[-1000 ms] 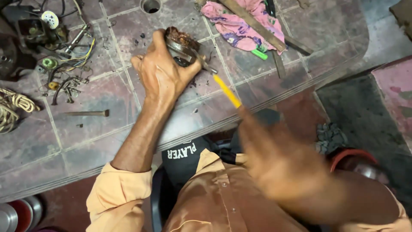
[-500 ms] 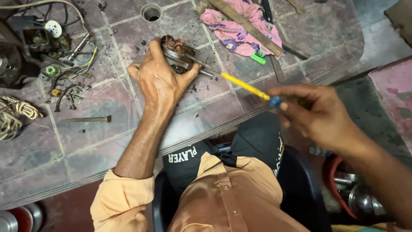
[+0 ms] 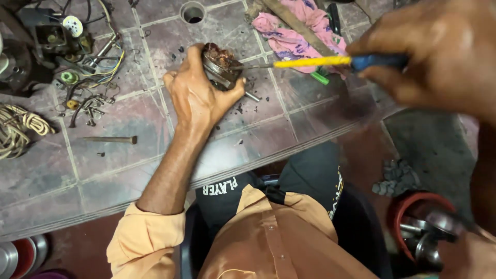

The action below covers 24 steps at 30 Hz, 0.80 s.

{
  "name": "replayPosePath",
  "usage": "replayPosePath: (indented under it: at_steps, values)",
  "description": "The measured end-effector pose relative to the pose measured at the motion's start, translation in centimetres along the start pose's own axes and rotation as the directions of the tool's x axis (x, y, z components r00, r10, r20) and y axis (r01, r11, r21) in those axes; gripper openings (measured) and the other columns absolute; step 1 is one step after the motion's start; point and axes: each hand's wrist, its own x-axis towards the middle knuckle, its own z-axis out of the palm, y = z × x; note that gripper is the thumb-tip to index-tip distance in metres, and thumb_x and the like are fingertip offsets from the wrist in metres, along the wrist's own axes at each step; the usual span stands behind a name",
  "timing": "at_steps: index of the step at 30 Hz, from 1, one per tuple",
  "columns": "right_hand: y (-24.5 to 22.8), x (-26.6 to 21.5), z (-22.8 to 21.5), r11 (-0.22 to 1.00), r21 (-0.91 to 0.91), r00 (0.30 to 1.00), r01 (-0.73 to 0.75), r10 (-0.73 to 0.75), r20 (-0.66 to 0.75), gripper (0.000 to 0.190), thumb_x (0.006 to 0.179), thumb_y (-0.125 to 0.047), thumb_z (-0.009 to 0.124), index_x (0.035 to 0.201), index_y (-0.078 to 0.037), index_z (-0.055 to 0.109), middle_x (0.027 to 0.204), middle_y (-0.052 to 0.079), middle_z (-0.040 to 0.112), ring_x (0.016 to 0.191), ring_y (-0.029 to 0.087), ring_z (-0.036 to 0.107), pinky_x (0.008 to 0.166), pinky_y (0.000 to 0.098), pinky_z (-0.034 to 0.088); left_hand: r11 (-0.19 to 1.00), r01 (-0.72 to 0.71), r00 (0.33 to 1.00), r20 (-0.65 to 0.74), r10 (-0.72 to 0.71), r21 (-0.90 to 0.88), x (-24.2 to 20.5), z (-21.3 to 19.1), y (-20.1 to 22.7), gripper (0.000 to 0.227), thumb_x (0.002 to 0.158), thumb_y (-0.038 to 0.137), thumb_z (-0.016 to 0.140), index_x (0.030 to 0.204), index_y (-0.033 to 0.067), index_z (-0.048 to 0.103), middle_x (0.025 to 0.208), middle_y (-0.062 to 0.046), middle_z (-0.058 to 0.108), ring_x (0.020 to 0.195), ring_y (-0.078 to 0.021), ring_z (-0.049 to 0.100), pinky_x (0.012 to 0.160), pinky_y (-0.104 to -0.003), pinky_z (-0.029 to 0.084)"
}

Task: Dismantling and inspecting the internal copper winding of a small electric fan motor.

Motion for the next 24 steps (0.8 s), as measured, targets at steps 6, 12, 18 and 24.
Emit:
replayPosePath:
  at_steps: [6, 12, 18, 24]
  values:
    - [11.9, 0.9, 7.9, 0.917, 0.382, 0.993, -0.113, 0.099, 0.057, 0.037, 0.079, -0.015, 0.084, 0.113, -0.005, 0.075, 0.101, 0.01, 0.074, 0.086, 0.02, 0.071, 0.075, 0.0323, 0.057, 1.0, -0.007, 0.999, 0.039, 0.006, 0.018, 0.2, 0.1, -0.5, 0.085, 0.064, 0.048, 0.095, 0.125, 0.0034, 0.056, 0.097, -0.015, 0.074, 0.091, -0.0339, 0.07, 0.089, -0.047, 0.043]
    - [22.8, 3.4, 16.9, 0.828, 0.472, 0.931, -0.303, 0.152, 0.331, 0.03, 0.085, -0.023, 0.078, 0.109, -0.006, 0.073, 0.087, 0.01, 0.07, 0.077, 0.024, 0.063, 0.066, 0.0381, 0.052, 0.981, -0.092, 0.993, 0.064, 0.104, -0.174, -0.3, -0.2, -2.1, 0.078, 0.072, 0.045, 0.092, 0.129, 0.0066, 0.056, 0.107, -0.011, 0.076, 0.098, -0.0291, 0.073, 0.094, -0.043, 0.049]
    - [12.0, 5.4, 17.0, 0.926, 0.307, 0.965, -0.219, 0.159, 0.208, 0.035, 0.066, -0.017, 0.086, 0.099, -0.009, 0.08, 0.078, 0.009, 0.073, 0.063, 0.022, 0.066, 0.06, 0.0368, 0.051, 0.984, -0.059, 0.995, 0.068, 0.071, -0.166, -0.4, -0.8, 0.2, 0.084, 0.062, 0.043, 0.094, 0.129, 0.0077, 0.058, 0.111, -0.011, 0.077, 0.103, -0.0296, 0.072, 0.091, -0.045, 0.045]
    - [6.6, -0.4, 13.0, 0.841, 0.425, 0.942, -0.335, 0.313, 0.121, 0.027, 0.082, -0.025, 0.089, 0.094, -0.005, 0.076, 0.072, 0.007, 0.064, 0.064, 0.017, 0.057, 0.06, 0.0359, 0.045, 0.98, -0.018, 0.982, 0.179, 0.054, -0.2, -0.2, -2.1, 0.5, 0.108, 0.058, 0.049, 0.099, 0.141, 0.0043, 0.049, 0.125, -0.018, 0.07, 0.116, -0.0339, 0.067, 0.101, -0.05, 0.039]
